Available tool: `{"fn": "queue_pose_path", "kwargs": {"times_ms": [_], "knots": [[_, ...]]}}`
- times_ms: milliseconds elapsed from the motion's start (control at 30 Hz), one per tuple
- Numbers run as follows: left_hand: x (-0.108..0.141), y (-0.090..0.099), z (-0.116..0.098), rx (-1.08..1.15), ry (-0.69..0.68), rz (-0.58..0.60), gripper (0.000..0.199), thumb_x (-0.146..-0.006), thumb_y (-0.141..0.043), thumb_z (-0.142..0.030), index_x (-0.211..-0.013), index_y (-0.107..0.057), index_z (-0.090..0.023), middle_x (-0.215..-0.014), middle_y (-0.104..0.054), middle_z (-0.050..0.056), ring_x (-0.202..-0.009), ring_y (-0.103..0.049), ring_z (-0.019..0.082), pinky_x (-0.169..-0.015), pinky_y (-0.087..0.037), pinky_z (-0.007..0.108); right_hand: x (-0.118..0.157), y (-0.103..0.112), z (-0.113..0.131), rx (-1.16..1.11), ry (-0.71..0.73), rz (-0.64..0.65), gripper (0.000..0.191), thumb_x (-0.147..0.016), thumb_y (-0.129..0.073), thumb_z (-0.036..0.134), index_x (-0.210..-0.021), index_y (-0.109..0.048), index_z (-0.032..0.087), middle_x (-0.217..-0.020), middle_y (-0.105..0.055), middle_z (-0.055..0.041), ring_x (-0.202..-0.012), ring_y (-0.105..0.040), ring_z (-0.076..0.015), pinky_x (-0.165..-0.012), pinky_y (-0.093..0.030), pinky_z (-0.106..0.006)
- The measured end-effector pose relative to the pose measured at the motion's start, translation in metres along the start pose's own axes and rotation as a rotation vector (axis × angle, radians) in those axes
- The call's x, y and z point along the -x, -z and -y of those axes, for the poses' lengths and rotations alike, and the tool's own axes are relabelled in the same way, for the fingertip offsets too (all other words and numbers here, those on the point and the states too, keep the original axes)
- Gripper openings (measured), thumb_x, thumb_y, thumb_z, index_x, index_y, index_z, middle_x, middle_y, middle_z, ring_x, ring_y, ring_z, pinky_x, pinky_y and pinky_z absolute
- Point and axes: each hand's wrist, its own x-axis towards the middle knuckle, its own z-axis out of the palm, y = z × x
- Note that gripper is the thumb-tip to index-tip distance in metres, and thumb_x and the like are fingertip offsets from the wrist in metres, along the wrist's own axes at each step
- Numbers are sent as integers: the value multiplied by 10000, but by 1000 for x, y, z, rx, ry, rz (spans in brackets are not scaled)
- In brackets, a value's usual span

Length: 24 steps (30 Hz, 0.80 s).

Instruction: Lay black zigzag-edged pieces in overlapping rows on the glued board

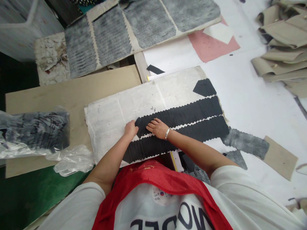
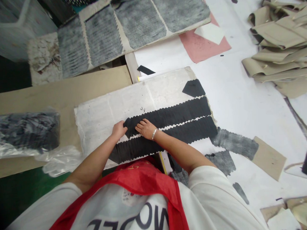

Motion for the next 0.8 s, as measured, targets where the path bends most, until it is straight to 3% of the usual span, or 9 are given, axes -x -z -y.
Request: {"fn": "queue_pose_path", "kwargs": {"times_ms": [233,467,700,800], "knots": [[-2,-3,13,119,24,-54,291,-715,-585,-202,-995,-654,-159,-959,-684,92,-933,-620,233,-808,-449,287,-8,4,5,26,-3,36,334,-905,-392,183,-1163,-599,142,-1113,-584,-137,-1014,-464,-248,-1003,-244,-460],[-2,-5,27,243,84,-63,263,-703,-627,-244,-951,-679,-170,-916,-697,58,-879,-628,203,-772,-450,262,-6,1,5,-17,24,17,339,-899,-400,177,-1174,-596,146,-1249,-542,-122,-1102,-424,-263,-1003,-252,-462],[-6,-12,33,367,17,-55,230,-697,-618,-252,-890,-695,-153,-847,-699,56,-836,-636,214,-768,-469,294,-10,7,8,-77,3,38,302,-896,-407,171,-1106,-622,142,-1167,-586,-127,-1103,-434,-256,-1009,-245,-457],[-5,-11,38,575,-19,-6,225,-684,-621,-255,-865,-692,-142,-818,-697,41,-833,-637,219,-784,-482,317,-15,12,13,-181,-104,-11,286,-881,-429,162,-1096,-617,139,-1149,-588,-137,-1086,-462,-251,-981,-293,-442]]}}
